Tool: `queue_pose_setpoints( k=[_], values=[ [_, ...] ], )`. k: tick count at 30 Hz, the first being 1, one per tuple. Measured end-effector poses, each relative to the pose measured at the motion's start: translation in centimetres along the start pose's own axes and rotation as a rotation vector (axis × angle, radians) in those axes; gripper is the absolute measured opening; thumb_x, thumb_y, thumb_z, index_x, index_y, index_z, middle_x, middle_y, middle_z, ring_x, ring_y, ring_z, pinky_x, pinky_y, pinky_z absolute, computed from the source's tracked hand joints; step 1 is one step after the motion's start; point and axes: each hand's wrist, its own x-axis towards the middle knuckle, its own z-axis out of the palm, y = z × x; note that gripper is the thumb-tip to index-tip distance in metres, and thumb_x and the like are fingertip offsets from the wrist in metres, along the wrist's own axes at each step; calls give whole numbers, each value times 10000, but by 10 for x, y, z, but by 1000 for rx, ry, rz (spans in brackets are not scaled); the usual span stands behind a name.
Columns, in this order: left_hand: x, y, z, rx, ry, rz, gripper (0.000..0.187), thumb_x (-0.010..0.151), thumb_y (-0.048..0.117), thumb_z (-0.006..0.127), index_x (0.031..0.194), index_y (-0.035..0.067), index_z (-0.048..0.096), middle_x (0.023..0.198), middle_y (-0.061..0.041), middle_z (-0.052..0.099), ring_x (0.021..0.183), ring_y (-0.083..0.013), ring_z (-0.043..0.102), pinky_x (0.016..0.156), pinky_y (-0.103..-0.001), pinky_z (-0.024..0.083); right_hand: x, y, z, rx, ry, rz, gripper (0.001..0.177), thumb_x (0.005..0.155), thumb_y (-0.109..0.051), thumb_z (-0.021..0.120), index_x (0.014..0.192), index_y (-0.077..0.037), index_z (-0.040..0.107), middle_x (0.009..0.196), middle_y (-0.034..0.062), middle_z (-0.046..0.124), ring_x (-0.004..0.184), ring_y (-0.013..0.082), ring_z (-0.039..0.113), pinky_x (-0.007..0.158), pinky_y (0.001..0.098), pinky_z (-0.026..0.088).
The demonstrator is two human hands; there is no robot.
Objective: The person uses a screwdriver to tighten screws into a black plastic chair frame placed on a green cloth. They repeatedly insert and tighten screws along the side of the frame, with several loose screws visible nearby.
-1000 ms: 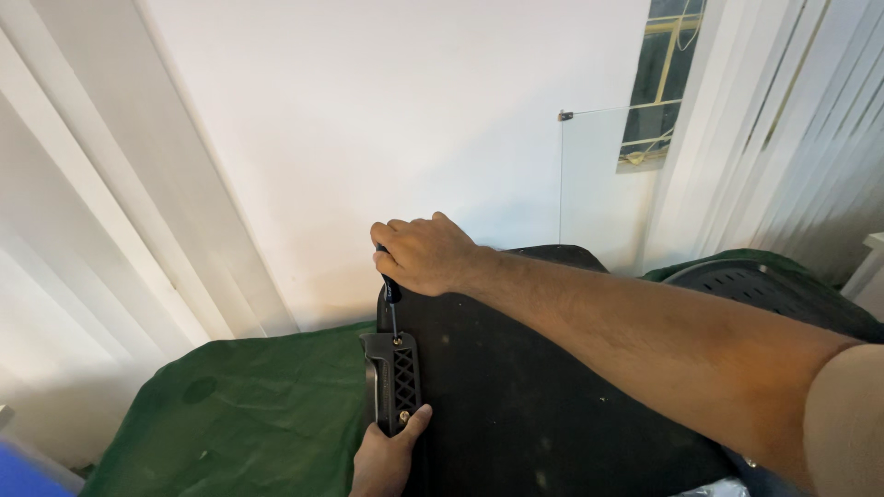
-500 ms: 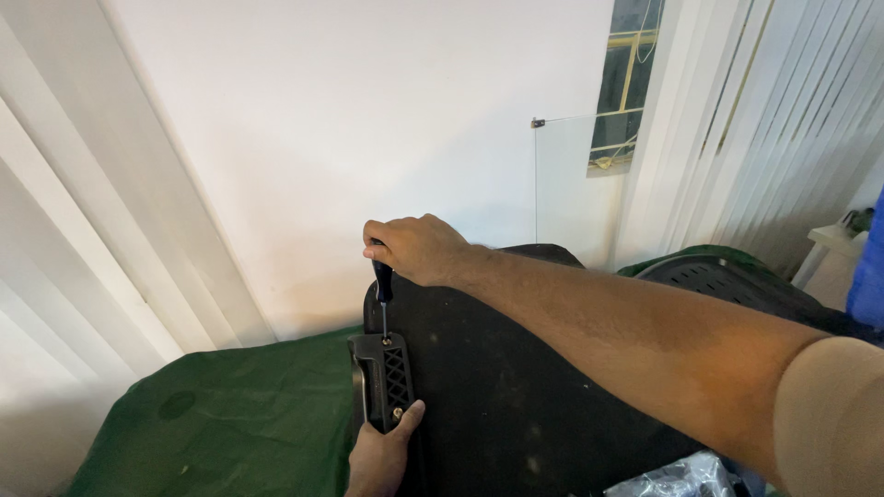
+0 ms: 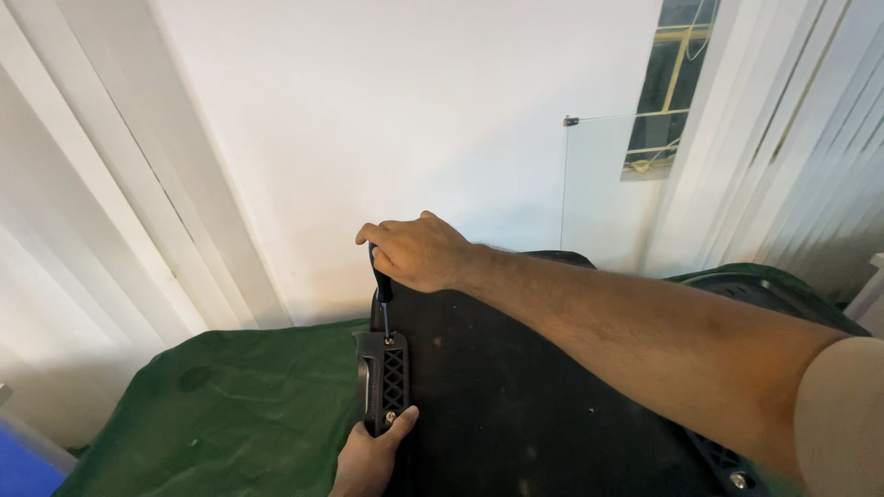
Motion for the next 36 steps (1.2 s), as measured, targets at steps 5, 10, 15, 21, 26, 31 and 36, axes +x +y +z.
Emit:
queue_pose_setpoints(
  k=[5,10,15,21,26,31,36],
  values=[
    [-8,1,-3,-8,-17,0,787,800,631,752,1260,0,647,1179,-167,738,1140,-292,718,1062,-416,524,5,-2,0,31,-53,33,326,1097,-373,343,1230,-162,553,858,20,716,739,187,676,863,500,496],
    [-16,8,-5,2,-42,-56,833,833,640,737,1304,-30,588,1178,-191,715,1133,-316,704,1032,-470,546,5,2,8,17,-12,17,337,1074,-394,366,1234,-164,554,980,40,675,867,200,663,829,499,505],
    [-20,8,-4,5,-39,-38,815,817,649,710,1288,-11,631,1151,-193,752,1094,-301,737,1020,-473,569,5,3,12,11,93,-57,317,1016,-236,404,1286,-158,550,1054,36,674,942,199,651,828,506,495],
    [-15,8,-4,25,-54,-77,841,833,654,703,1322,-20,580,1172,-198,733,1117,-309,737,1013,-472,578,3,-4,1,15,-32,8,314,1047,-255,360,1298,-178,532,970,27,682,769,197,678,845,503,489],
    [-17,6,-5,0,-28,-28,845,793,654,730,1313,0,607,1197,-174,719,1144,-299,713,1044,-452,544,1,-3,-10,-23,-91,64,336,1102,-419,369,1196,-142,536,886,40,732,781,205,675,904,493,489],
    [-16,6,-4,7,-28,-43,831,795,658,724,1305,11,618,1185,-180,723,1130,-302,711,1026,-468,549,4,6,-1,19,-67,64,326,1101,-377,359,1155,-111,540,970,98,690,844,235,687,780,471,568],
    [-14,4,-4,-17,-51,-48,808,795,658,717,1282,19,632,1154,-170,724,1102,-296,720,1000,-473,564,9,6,7,14,13,-18,283,1050,-285,365,1201,-119,537,964,48,710,819,200,706,790,487,517]
  ],
)
